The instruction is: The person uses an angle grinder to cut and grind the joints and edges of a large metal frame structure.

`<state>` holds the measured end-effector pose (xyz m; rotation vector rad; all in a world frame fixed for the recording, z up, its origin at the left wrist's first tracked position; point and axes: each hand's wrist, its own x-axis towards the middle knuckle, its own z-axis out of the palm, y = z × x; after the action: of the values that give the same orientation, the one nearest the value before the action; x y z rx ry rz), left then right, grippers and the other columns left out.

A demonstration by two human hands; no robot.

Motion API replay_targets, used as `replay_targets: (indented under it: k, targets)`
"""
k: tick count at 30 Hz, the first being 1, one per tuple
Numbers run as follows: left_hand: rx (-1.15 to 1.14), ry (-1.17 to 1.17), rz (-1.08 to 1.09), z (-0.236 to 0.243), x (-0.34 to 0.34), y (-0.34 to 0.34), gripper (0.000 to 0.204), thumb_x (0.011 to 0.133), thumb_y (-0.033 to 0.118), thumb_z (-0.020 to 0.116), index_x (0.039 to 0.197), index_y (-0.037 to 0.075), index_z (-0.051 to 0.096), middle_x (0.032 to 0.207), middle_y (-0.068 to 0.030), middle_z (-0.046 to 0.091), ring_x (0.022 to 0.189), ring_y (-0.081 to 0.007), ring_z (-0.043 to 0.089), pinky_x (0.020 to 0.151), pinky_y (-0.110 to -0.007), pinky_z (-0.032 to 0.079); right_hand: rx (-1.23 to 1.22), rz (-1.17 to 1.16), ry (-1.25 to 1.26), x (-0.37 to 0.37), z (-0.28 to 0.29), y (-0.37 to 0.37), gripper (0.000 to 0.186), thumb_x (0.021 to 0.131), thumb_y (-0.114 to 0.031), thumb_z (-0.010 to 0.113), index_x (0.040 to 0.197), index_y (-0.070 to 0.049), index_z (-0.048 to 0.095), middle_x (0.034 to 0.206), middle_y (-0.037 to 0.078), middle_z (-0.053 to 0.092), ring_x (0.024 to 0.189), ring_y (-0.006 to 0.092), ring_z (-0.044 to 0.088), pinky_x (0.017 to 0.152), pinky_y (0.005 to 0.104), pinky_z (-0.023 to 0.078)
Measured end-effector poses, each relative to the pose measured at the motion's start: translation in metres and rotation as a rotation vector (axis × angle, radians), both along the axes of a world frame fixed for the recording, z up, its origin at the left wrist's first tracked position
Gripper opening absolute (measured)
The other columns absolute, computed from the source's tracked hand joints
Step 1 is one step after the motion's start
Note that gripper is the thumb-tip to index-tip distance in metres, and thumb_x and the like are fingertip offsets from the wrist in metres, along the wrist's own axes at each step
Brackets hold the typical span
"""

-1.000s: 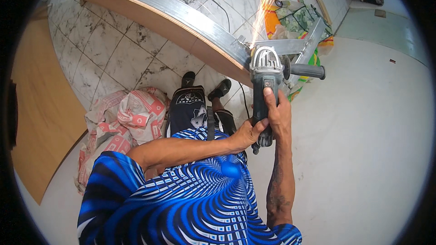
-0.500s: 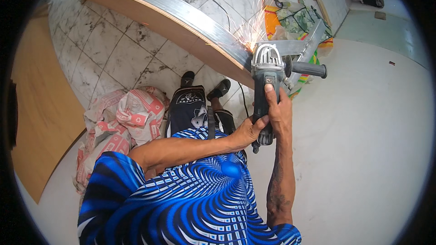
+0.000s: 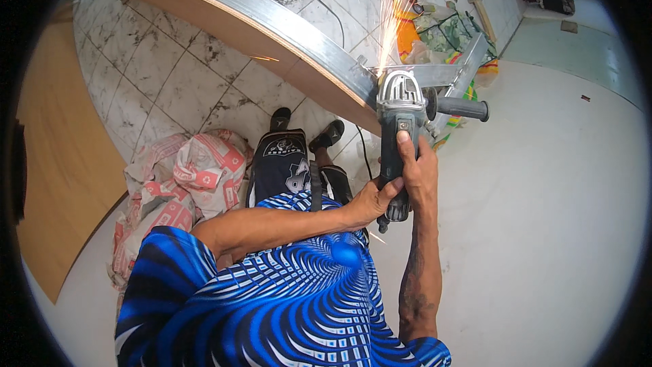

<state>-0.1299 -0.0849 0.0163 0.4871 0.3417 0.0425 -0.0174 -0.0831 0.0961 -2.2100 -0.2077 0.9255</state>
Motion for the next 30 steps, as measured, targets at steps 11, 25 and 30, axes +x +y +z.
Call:
replay_targets:
  k: [11, 25, 30]
  targets:
    - [-0.008, 0.031, -0.013, 0.0025, -0.0005, 0.0013, 0.064, 0.097, 0.061, 0.050, 0.118, 0.000, 0.056, 0.101, -0.0047, 0.059, 0.094, -0.0129, 0.053, 0.079, -0.029, 0.047, 0.007, -0.017, 0.017, 0.0022, -0.0018, -0.0009, 0.061, 0.096, -0.055, 0.054, 0.106, 0.004, 0.060, 0.081, 0.012, 0.065, 0.070, 0.0208, 0.068, 0.060, 0.0306, 0.054]
    - [-0.041, -0.015, -0.045, 0.0018, -0.0002, 0.0023, 0.067, 0.096, 0.062, 0.051, 0.127, 0.003, 0.052, 0.102, -0.0024, 0.058, 0.093, -0.0101, 0.053, 0.079, -0.028, 0.047, 0.028, -0.019, 0.022, 0.0056, -0.0021, -0.0034, 0.061, 0.093, -0.056, 0.058, 0.108, 0.003, 0.060, 0.079, 0.012, 0.066, 0.070, 0.0197, 0.068, 0.060, 0.0317, 0.054]
    - [-0.038, -0.010, -0.019, 0.0032, -0.0006, 0.0005, 0.067, 0.096, 0.062, 0.052, 0.127, 0.002, 0.052, 0.102, -0.0028, 0.058, 0.093, -0.0102, 0.054, 0.078, -0.028, 0.048, 0.012, -0.008, 0.014, 0.0035, -0.0001, -0.0023, 0.061, 0.093, -0.057, 0.058, 0.105, 0.003, 0.060, 0.079, 0.013, 0.067, 0.068, 0.0196, 0.068, 0.060, 0.0320, 0.054]
